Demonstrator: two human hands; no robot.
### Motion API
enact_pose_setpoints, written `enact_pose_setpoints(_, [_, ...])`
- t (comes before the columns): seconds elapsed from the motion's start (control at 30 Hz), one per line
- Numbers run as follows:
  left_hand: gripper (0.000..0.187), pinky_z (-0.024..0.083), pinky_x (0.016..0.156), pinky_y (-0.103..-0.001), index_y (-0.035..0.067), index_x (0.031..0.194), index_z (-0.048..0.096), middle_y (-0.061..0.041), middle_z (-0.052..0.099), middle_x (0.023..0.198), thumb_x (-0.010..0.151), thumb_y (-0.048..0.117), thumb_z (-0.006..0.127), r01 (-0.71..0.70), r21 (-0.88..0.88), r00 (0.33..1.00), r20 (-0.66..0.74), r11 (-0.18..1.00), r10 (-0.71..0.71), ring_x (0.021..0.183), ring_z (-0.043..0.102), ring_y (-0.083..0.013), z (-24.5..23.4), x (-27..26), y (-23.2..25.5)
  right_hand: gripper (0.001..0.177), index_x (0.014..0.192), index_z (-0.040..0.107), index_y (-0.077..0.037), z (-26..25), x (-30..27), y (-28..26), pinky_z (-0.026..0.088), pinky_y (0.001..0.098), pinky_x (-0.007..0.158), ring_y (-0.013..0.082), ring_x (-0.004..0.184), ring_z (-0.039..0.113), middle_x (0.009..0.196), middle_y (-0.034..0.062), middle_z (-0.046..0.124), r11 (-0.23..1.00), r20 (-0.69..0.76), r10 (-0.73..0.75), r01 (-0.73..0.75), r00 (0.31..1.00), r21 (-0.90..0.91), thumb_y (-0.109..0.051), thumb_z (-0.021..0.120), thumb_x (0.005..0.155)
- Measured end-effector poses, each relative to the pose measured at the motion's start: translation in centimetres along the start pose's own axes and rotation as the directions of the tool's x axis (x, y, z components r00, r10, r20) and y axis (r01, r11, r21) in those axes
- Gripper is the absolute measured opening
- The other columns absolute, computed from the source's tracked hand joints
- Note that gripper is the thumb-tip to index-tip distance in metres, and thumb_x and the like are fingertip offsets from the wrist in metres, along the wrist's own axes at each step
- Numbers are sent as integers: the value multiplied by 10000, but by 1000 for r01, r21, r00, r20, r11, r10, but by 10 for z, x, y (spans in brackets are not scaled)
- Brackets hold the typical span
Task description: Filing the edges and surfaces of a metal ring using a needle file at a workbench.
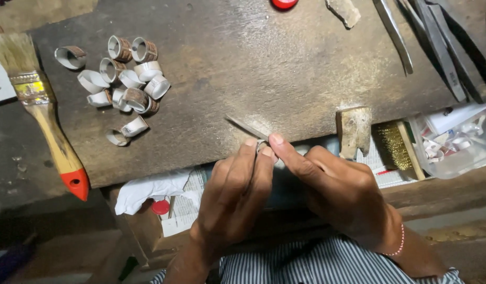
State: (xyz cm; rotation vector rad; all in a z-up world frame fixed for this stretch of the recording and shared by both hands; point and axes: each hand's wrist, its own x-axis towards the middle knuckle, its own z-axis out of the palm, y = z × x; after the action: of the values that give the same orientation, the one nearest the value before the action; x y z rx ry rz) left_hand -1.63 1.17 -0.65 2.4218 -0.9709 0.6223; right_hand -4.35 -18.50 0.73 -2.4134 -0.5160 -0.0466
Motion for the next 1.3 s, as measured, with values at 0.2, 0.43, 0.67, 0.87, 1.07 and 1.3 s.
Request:
enact_pose_setpoints(0.2, [105, 621, 816, -324, -2, 1129, 706, -202, 688, 1164, 1053, 21, 638, 13, 49, 998, 64, 999, -16, 925, 704, -215, -12, 6, -2, 449, 1429, 599, -139, 1, -26, 7, 428, 287, 558, 140, 542, 503, 718, -23, 513, 993, 38, 82, -79, 996, -84, -44, 424, 1027])
enact_pose_setpoints(0.43, [148, 600, 874, -312, -18, 1126, 691, -223, 702, 1129, 1067, 18, 561, -49, 15, 989, 137, 999, 46, 961, 717, -238, -16, 9, -7, 382, 1403, 597, -24, -4, -18, 3, 406, 294, 487, 104, 533, 494, 747, 3, 490, 990, 60, -58, 65, 996, -129, -137, 436, 1075])
enact_pose_setpoints(0.67, [121, 601, 804, -353, -51, 1155, 660, -262, 634, 1186, 1065, -2, 597, -18, 23, 993, 120, 1000, 15, 938, 663, -255, -6, 4, 1, 367, 1428, 594, -70, 0, -8, 0, 444, 272, 573, 102, 546, 457, 735, -5, 470, 999, -4, 51, -51, 999, -17, -159, 476, 1092])
enact_pose_setpoints(0.87, [43, 592, 799, -333, -29, 1074, 671, -231, 691, 1085, 1036, -9, 665, -5, -32, 997, 79, 999, 7, 861, 671, -232, -8, 13, -6, 367, 1425, 598, -123, 1, -34, 9, 418, 292, 511, 95, 506, 456, 762, -22, 514, 990, 3, 35, -34, 999, -138, -107, 490, 1074])
enact_pose_setpoints(1.07, [108, 601, 829, -319, -17, 1086, 670, -235, 691, 1111, 1052, -12, 567, -25, 16, 994, 103, 1000, 23, 880, 688, -233, -9, 9, -4, 379, 1468, 574, -122, 2, -3, 0, 386, 283, 524, 100, 529, 414, 736, -22, 422, 987, 38, 28, -22, 999, -160, -164, 506, 1097])
enact_pose_setpoints(1.3, [93, 622, 778, -339, -51, 1110, 643, -259, 688, 1104, 1024, -62, 675, 33, -132, 997, 70, 991, -24, 876, 697, -239, -1, 4, -7, 363, 1390, 605, -115, -11, -28, -2, 530, 301, 548, 77, 559, 565, 874, 19, 646, 995, 16, 90, -89, 996, -51, -181, 580, 1034])
